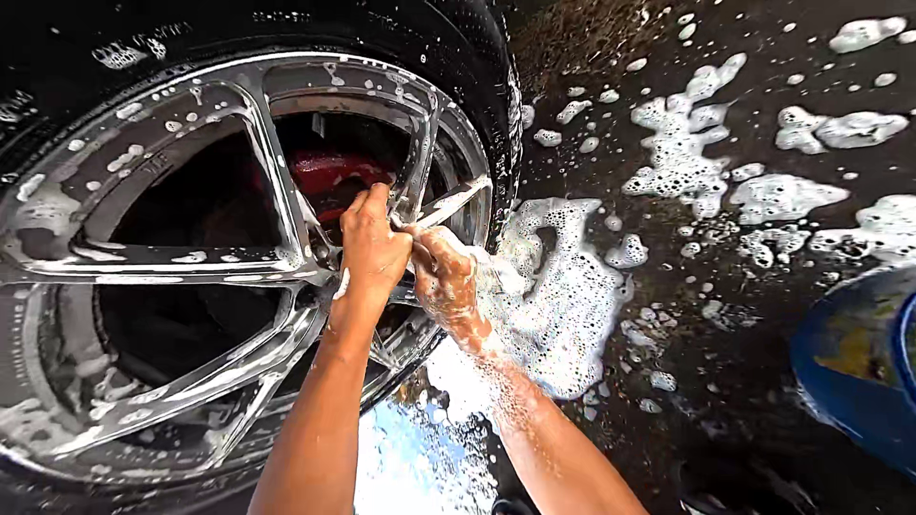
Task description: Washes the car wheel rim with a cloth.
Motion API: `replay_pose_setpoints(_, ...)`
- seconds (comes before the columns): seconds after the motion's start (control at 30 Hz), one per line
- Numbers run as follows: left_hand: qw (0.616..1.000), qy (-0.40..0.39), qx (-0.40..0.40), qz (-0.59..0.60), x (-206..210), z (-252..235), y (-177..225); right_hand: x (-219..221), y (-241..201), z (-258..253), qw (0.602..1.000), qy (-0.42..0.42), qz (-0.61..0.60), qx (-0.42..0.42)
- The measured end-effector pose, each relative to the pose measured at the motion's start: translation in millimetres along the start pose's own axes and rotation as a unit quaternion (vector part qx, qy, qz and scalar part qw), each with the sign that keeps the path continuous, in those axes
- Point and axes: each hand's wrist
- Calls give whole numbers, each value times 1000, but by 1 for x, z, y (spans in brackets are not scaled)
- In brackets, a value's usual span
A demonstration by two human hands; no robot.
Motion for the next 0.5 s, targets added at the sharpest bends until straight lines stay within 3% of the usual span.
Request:
replay_pose_setpoints(0.07,997,-50,-37,38,-13,-5,3,9,-8,-8,998,32,49,17)
replay_pose_setpoints(0.17,993,-77,-20,84,-38,-14,-4,27,-27,-20,993,42,74,86)
replay_pose_setpoints(0.3,972,-183,-85,124,-46,-3,5,32,-42,-26,982,-5,40,182)
replay_pose_setpoints(0.37,963,-200,-116,139,-47,-1,8,18,-44,-24,974,-61,28,217)
replay_pose_setpoints(0.5,962,-200,-143,118,-49,-5,16,12,-22,-28,989,-21,106,101)
Point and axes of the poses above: each hand's wrist, its own z-axis away from the middle knuckle, its own x-axis out of the palm, y = z × x, and after that the axes turned 15 degrees about -y, right-handed
